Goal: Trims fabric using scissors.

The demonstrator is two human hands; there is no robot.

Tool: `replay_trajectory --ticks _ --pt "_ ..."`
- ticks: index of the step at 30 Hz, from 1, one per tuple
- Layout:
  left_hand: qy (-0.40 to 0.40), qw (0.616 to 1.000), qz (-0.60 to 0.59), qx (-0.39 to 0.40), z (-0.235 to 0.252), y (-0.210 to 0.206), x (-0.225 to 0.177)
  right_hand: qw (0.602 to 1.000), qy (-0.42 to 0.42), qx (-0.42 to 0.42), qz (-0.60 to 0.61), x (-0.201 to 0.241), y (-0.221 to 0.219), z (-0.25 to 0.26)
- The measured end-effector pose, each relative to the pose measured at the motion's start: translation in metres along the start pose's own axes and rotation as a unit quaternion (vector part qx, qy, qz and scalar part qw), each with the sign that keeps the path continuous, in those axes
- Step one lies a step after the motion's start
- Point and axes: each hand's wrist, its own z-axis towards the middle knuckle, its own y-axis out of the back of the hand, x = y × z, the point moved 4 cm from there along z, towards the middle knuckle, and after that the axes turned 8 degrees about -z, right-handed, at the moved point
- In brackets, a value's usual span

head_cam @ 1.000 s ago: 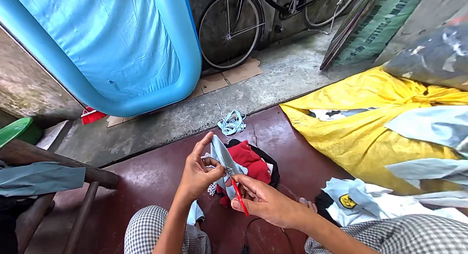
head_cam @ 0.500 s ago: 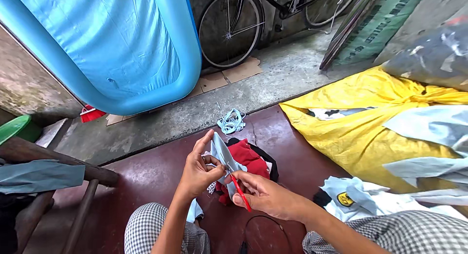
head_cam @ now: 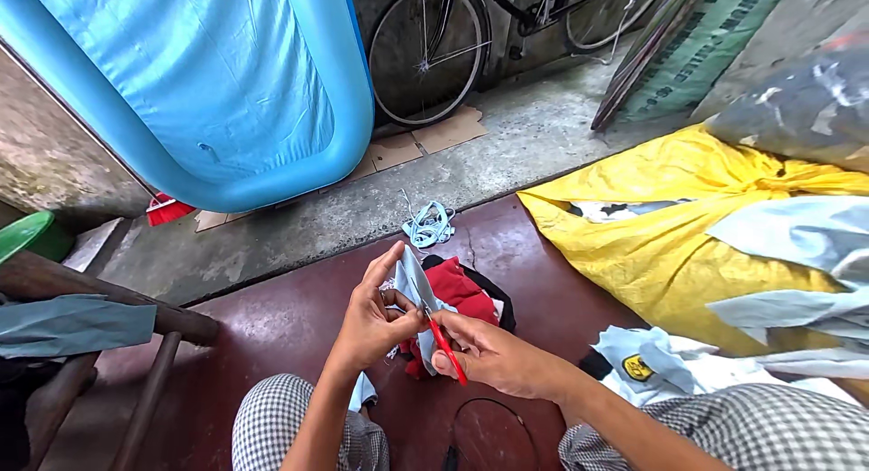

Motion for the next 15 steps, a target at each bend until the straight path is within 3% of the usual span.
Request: replay_trajectory --ticks 15 --pt "0.03 0.998 -0.058 0.006 0.0 -0.005 0.016 0.999 0.014 -0.028 0.028 -0.006 0.003 0.005"
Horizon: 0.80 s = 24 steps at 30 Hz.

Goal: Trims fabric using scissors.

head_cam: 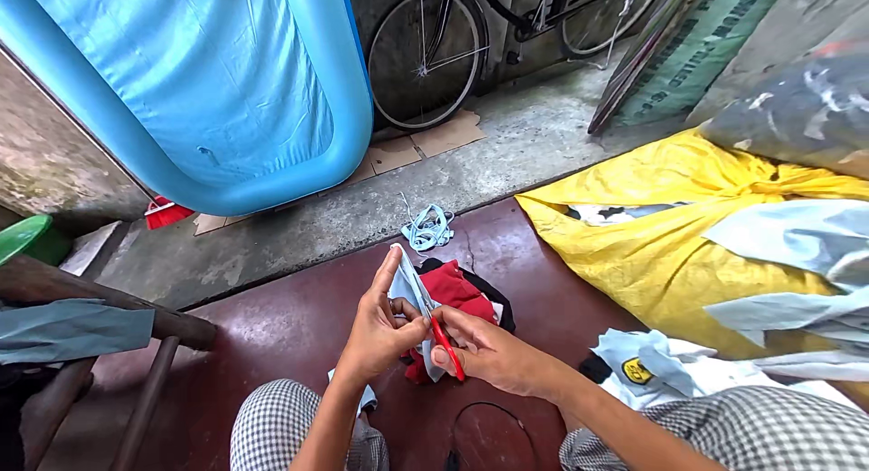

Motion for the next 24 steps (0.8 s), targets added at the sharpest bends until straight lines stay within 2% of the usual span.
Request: replay_trajectory --ticks 7,13,17,24 --pt "-0.007 1.0 -0.003 -0.014 0.0012 0.0014 0.0037 0.999 -0.024 -0.02 0.036 0.0014 0.0027 -0.0009" --pt "-0.016 0.999 0.03 0.014 -0.0001 -0.0071 0.0049 1.0 -0.001 -0.012 0.006 0.0021 0.0086 -0.0001" --pt "-0.02 0.999 0.032 0.015 -0.0005 -0.0067 0.0039 1.0 0.005 -0.01 0.027 0.0025 0.0087 0.0006" --pt "-0.033 0.999 0.026 0.0 -0.0016 -0.0039 0.0046 0.995 -0.051 -0.042 0.071 0.0035 0.0085 0.0003"
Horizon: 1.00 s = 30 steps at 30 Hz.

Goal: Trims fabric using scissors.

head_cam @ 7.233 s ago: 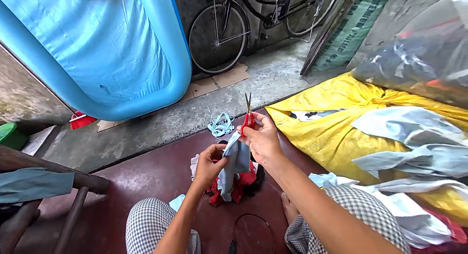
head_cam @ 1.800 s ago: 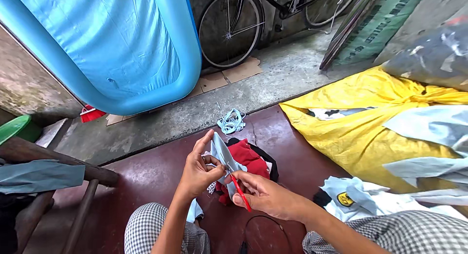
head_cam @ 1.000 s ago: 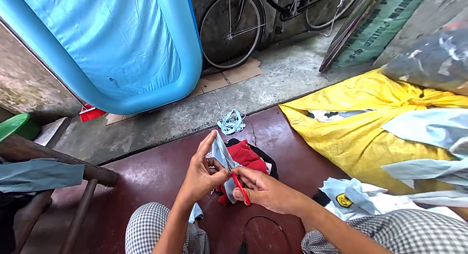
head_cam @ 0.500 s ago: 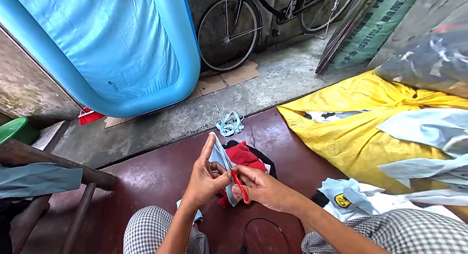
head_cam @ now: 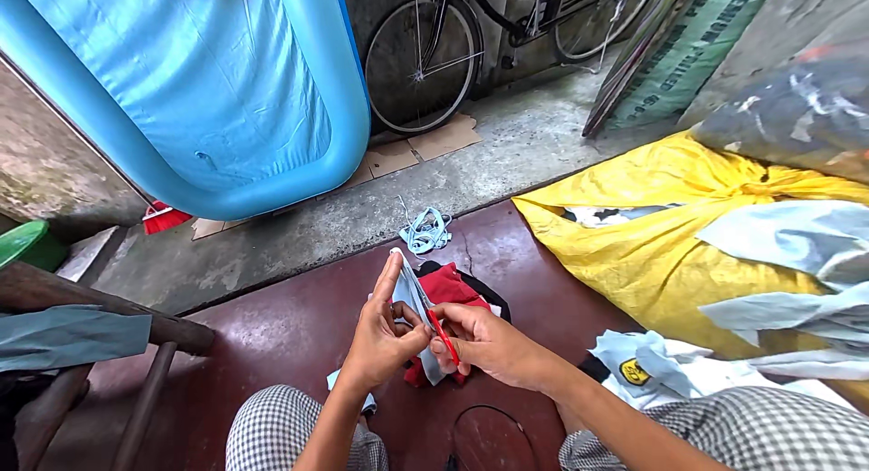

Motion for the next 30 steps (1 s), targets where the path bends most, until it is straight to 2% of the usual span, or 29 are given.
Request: replay_trajectory --ticks 2,5,9,11,18,25,30 --pt "-0.018 1.0 -0.005 -0.024 0.001 0.003 0.001 1.0 -0.009 -0.001 -0.015 -0.001 -0.001 -0.001" --pt "-0.032 0.993 -0.043 -0.105 0.003 0.01 0.0 0.996 -0.024 -0.012 -0.086 -0.004 -0.001 -0.002" --pt "0.044 0.944 -0.209 -0.25 0.008 0.021 0.006 0.984 -0.062 -0.015 -0.165 -0.01 -0.002 -0.005" --pt "0.078 0.922 -0.256 -0.28 0.009 0.023 0.013 0.981 -0.072 -0.008 -0.179 -0.013 -0.004 -0.006" --pt "0.076 0.916 -0.26 -0.297 0.013 0.019 0.018 0.978 -0.077 -0.009 -0.194 -0.013 -0.005 -0.006" --pt "0.055 0.955 -0.152 -0.248 0.012 0.014 0.014 0.988 -0.09 -0.003 -0.127 -0.009 -0.004 -0.006" --pt "0.03 0.97 -0.099 -0.222 0.012 0.015 0.015 0.99 -0.102 0.019 -0.096 -0.008 -0.004 -0.006"
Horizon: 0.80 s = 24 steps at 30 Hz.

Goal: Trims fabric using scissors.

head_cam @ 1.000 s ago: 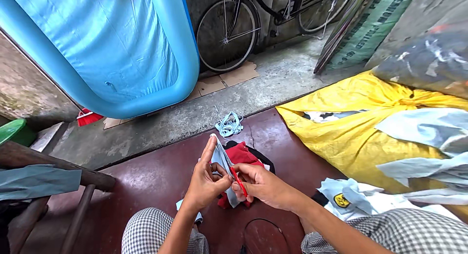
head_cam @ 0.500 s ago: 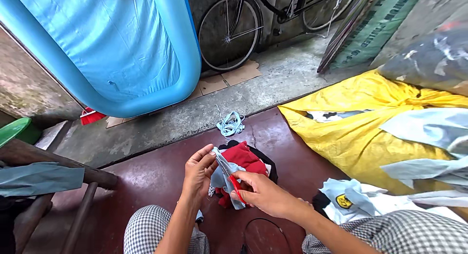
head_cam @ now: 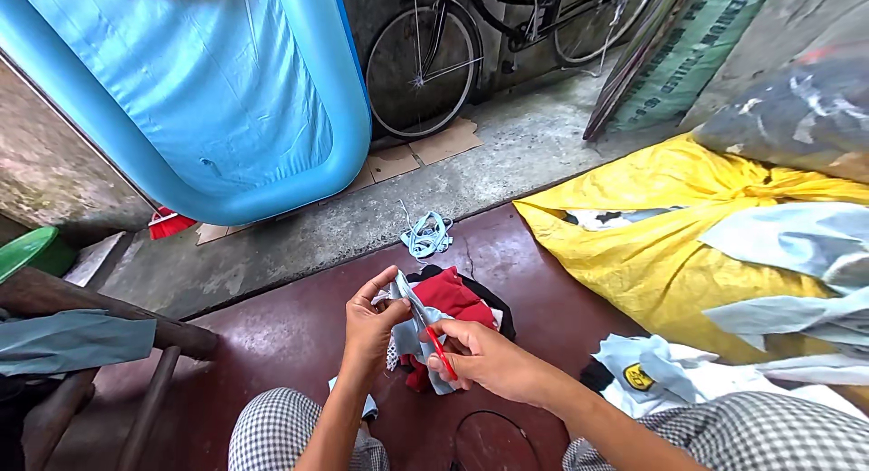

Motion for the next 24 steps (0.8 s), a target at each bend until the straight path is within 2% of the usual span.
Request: replay_trajectory --ticks 9,18,24 --pt "0.019 0.999 -0.04 0.031 -0.0022 -0.0021 0.0019 0.997 0.027 0.055 0.054 0.0023 0.0004 0.0008" --pt "-0.001 0.998 -0.018 0.059 -0.0063 -0.0082 0.0041 0.999 0.028 0.027 0.005 -0.0002 0.0082 0.0066" --pt "-0.023 0.997 0.012 0.067 -0.0042 -0.0049 0.0002 0.997 0.027 0.027 0.066 0.0048 0.0068 0.0054"
